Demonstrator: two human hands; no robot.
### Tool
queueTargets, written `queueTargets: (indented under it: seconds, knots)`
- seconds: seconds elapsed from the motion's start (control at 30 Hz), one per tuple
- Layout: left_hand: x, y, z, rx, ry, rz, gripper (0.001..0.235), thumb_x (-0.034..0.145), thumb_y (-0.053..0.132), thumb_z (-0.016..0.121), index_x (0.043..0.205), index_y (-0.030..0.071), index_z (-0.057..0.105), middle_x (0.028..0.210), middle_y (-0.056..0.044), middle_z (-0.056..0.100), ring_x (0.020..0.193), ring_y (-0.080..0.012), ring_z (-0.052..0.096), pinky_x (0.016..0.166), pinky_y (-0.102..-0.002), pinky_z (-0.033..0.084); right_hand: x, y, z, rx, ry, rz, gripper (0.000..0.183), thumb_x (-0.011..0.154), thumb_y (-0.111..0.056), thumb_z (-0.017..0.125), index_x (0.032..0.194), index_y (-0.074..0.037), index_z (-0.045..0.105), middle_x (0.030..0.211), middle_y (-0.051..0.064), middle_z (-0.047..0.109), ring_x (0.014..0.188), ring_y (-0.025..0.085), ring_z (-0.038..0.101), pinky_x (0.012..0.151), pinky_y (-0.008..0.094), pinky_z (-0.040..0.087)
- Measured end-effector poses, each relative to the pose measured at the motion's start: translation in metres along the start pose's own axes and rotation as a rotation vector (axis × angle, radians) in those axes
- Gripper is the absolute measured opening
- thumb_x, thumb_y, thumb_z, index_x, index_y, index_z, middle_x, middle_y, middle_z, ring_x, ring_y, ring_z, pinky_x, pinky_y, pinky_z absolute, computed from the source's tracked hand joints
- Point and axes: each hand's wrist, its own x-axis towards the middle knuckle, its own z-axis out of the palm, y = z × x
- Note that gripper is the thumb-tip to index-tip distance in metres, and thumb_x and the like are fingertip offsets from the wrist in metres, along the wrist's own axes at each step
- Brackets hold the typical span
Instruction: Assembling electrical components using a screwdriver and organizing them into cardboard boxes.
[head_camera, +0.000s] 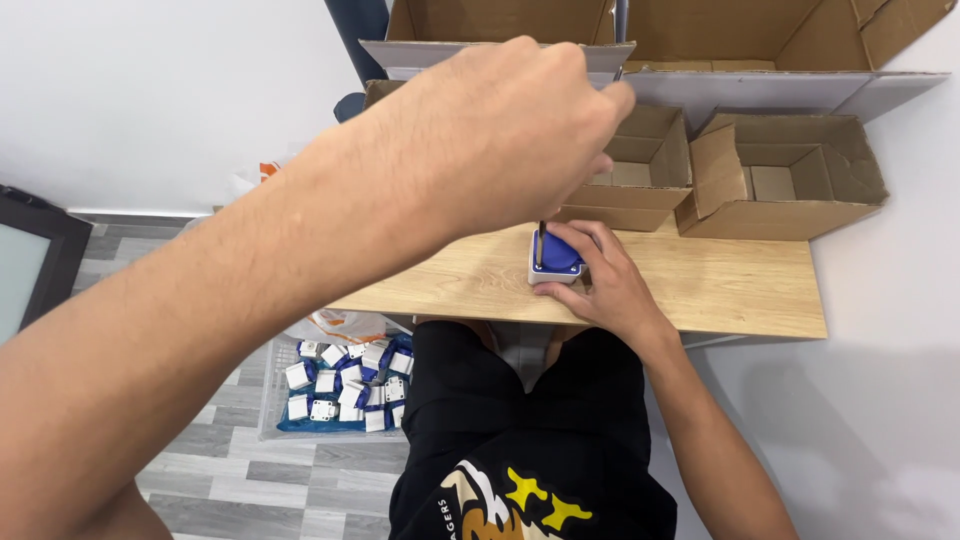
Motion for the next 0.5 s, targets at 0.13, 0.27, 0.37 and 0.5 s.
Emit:
queueTargets:
  seconds: [0.13, 0.27, 0.37, 0.5]
  knots:
    - [-0.003, -0.002, -0.021, -0.237, -0.105, 0.113, 0.012, 0.105, 0.020, 0.070, 0.100, 0.009, 0.067, 0.090, -0.012, 0.068, 0.068, -0.0416, 0.071, 0.057, -0.055, 0.054, -0.001, 0.001, 0.001, -0.010, 0.003, 0.009, 0.082, 0.088, -0.037, 0.095, 0.155, -0.013, 0.055, 0.144, 0.013, 0.057, 0.125, 0.032, 0.066, 0.106, 0.045, 0.055]
    - [-0.005, -0.001, -0.035, -0.444, -0.216, 0.238, 0.032, 0.078, -0.015, 0.059, 0.086, 0.017, 0.058, 0.097, -0.002, 0.058, 0.085, -0.0291, 0.055, 0.060, -0.049, 0.044, -0.004, 0.007, 0.005, -0.048, 0.035, -0.015, 0.080, 0.087, -0.042, 0.095, 0.150, -0.010, 0.056, 0.144, 0.017, 0.057, 0.128, 0.036, 0.066, 0.109, 0.047, 0.055]
    - [-0.001, -0.002, -0.035, -0.495, -0.257, 0.284, 0.036, 0.077, -0.013, 0.062, 0.088, 0.020, 0.057, 0.094, 0.005, 0.059, 0.090, -0.0240, 0.052, 0.058, -0.044, 0.043, -0.004, 0.008, 0.007, -0.046, 0.033, 0.001, 0.074, 0.088, -0.041, 0.095, 0.144, -0.010, 0.058, 0.147, 0.016, 0.057, 0.127, 0.036, 0.065, 0.102, 0.049, 0.057]
    - [-0.001, 0.001, -0.038, -0.469, -0.289, 0.212, 0.045, 0.073, 0.021, 0.095, 0.103, 0.017, 0.062, 0.110, 0.001, 0.062, 0.096, -0.0268, 0.055, 0.068, -0.046, 0.050, -0.005, 0.009, 0.007, -0.047, 0.060, -0.043, 0.081, 0.086, -0.040, 0.097, 0.149, -0.008, 0.057, 0.144, 0.019, 0.057, 0.126, 0.037, 0.067, 0.106, 0.049, 0.057]
